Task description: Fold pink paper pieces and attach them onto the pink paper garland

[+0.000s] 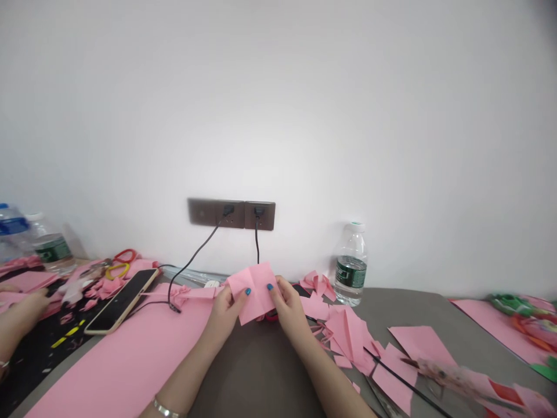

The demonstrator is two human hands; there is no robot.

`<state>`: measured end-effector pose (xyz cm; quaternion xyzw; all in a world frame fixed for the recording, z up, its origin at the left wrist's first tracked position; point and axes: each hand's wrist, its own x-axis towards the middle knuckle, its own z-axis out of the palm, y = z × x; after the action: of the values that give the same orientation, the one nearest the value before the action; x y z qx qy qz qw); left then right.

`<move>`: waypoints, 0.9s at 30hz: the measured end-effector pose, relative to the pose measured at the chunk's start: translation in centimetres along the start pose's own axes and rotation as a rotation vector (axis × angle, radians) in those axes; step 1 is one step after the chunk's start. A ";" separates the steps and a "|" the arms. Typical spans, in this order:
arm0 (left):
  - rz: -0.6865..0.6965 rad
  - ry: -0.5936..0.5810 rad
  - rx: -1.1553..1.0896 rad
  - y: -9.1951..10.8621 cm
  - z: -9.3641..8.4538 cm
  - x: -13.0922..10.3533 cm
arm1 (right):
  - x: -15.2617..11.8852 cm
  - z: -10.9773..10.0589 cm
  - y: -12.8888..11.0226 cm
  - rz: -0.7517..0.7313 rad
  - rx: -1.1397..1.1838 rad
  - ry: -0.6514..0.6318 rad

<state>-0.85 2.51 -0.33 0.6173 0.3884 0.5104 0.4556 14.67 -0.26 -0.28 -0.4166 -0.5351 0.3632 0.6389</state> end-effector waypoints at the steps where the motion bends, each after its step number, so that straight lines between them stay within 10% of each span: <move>1: 0.015 -0.010 0.007 0.2 0.0 0.0 | 0.0 0.1 0.1 0.012 0.037 0.009; 11: 0.114 -0.284 0.155 1.5 -0.5 -0.9 | 0.4 0.6 1.2 0.276 0.492 0.318; 27: 0.059 -0.271 0.069 0.3 0.0 -0.3 | 0.1 1.6 0.1 0.086 0.256 0.070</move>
<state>-0.87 2.10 -0.10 0.7070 0.3223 0.4217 0.4674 13.06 0.09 -0.25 -0.3665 -0.4435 0.4407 0.6890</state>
